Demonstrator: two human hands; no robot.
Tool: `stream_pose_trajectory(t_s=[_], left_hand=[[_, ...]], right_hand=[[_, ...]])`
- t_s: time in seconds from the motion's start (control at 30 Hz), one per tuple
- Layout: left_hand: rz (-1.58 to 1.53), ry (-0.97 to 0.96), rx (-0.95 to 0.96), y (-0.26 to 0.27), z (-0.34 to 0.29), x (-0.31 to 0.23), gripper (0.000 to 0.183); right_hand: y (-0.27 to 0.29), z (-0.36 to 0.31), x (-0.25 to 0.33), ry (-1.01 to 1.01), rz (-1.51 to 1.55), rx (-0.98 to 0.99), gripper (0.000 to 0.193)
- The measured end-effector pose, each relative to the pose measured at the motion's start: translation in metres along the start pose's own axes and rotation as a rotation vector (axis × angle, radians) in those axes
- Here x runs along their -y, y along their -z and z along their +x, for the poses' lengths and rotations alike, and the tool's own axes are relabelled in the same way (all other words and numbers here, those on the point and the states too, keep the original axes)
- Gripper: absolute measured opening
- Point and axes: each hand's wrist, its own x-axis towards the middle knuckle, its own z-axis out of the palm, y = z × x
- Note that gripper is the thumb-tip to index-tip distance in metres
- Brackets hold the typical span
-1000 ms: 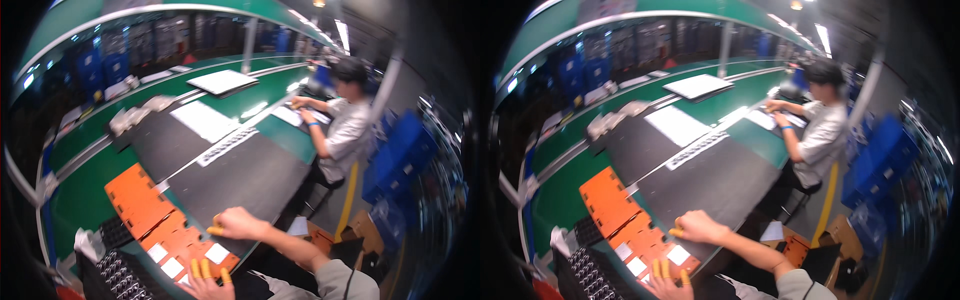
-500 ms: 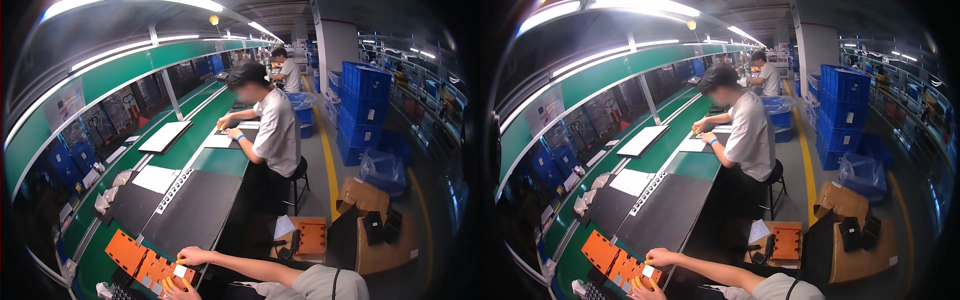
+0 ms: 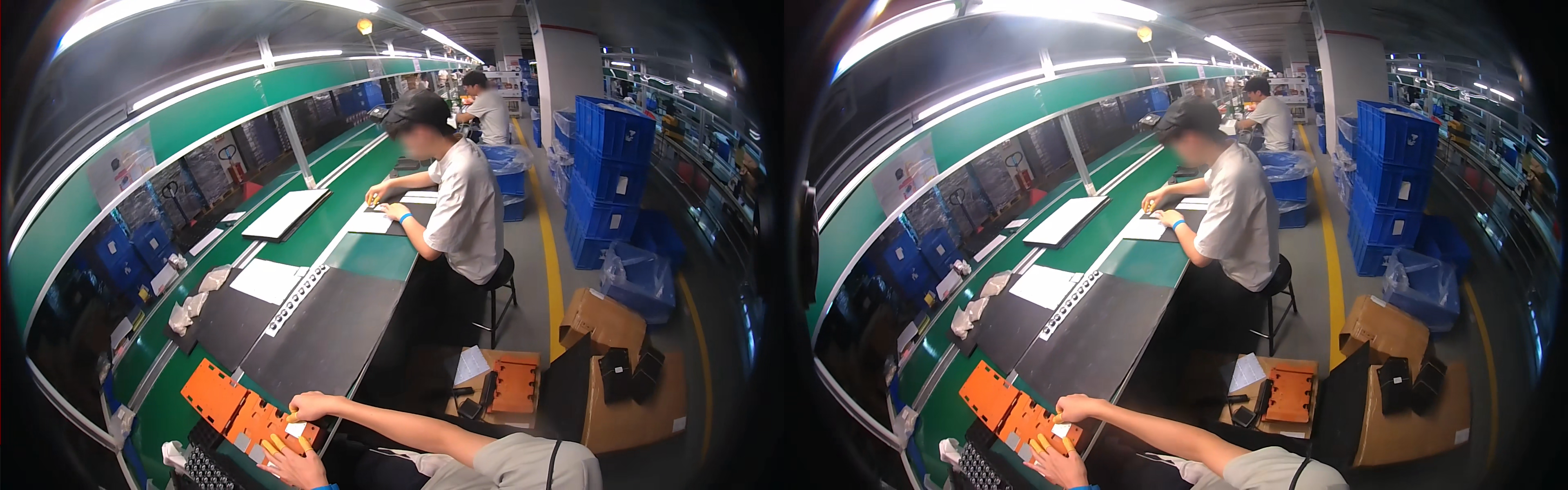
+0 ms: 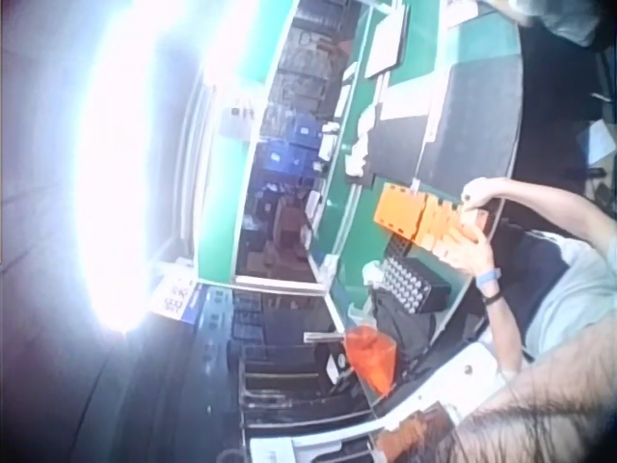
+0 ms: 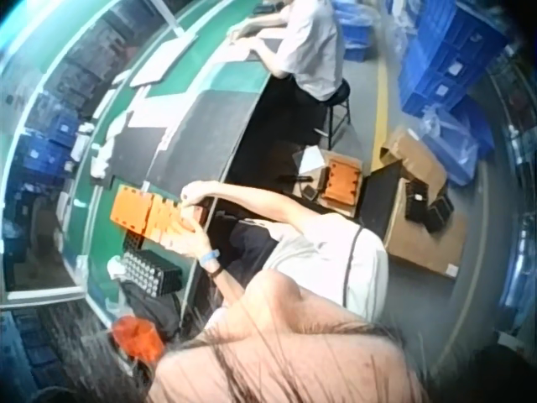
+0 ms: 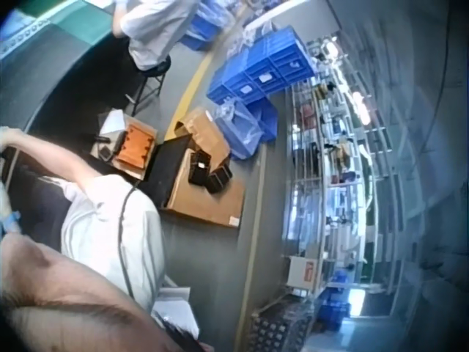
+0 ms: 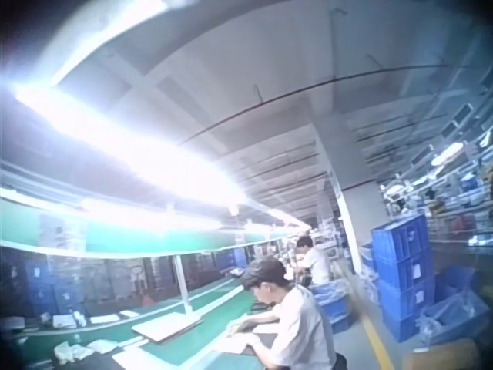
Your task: The person places small square components onto an orange fixture, peels protective films, and aligns them into designated slots. They then load the fixture into a press machine and later continue placing components onto a black mat. The task involves repetitive manual assembly of electronic parts.
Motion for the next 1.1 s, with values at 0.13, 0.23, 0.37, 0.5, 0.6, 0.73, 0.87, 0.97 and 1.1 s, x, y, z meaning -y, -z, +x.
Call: stream_pose_trajectory(t_s=[0.13,0.23,0.37,0.5,0.6,0.73,0.87,0.97,1.1], left_hand=[[0.039,0.114,0.169,-0.024,-0.006,0.012,0.069],[-0.017,0.163,0.288,-0.014,-0.002,0.003,0.070],[-0.004,0.157,0.267,-0.009,0.002,0.004,0.069],[-0.017,0.152,0.293,-0.006,0.005,-0.001,0.069],[0.003,0.170,0.327,-0.005,0.004,0.004,0.073],[-0.028,0.207,0.346,-0.001,0.008,0.001,0.076],[-0.051,0.212,0.346,0.000,0.011,-0.001,0.076],[-0.045,0.230,0.364,-0.002,0.011,0.001,0.076],[-0.049,0.246,0.370,-0.001,0.010,0.004,0.079]], right_hand=[[0.001,0.007,-0.004,-0.001,-0.007,0.077,0.039],[0.004,0.006,-0.011,-0.010,0.014,0.080,0.040],[0.005,0.004,-0.008,0.059,0.039,0.088,0.040],[0.011,-0.001,-0.009,0.046,0.027,0.095,0.039],[0.012,-0.005,0.003,0.042,-0.007,0.111,0.040],[0.021,-0.018,0.019,-0.005,-0.093,0.149,0.041],[0.025,-0.019,0.017,-0.012,-0.005,0.118,0.041],[0.041,-0.014,0.036,-0.052,0.185,0.188,0.039],[0.059,0.008,0.052,0.030,0.220,-0.003,0.030]])
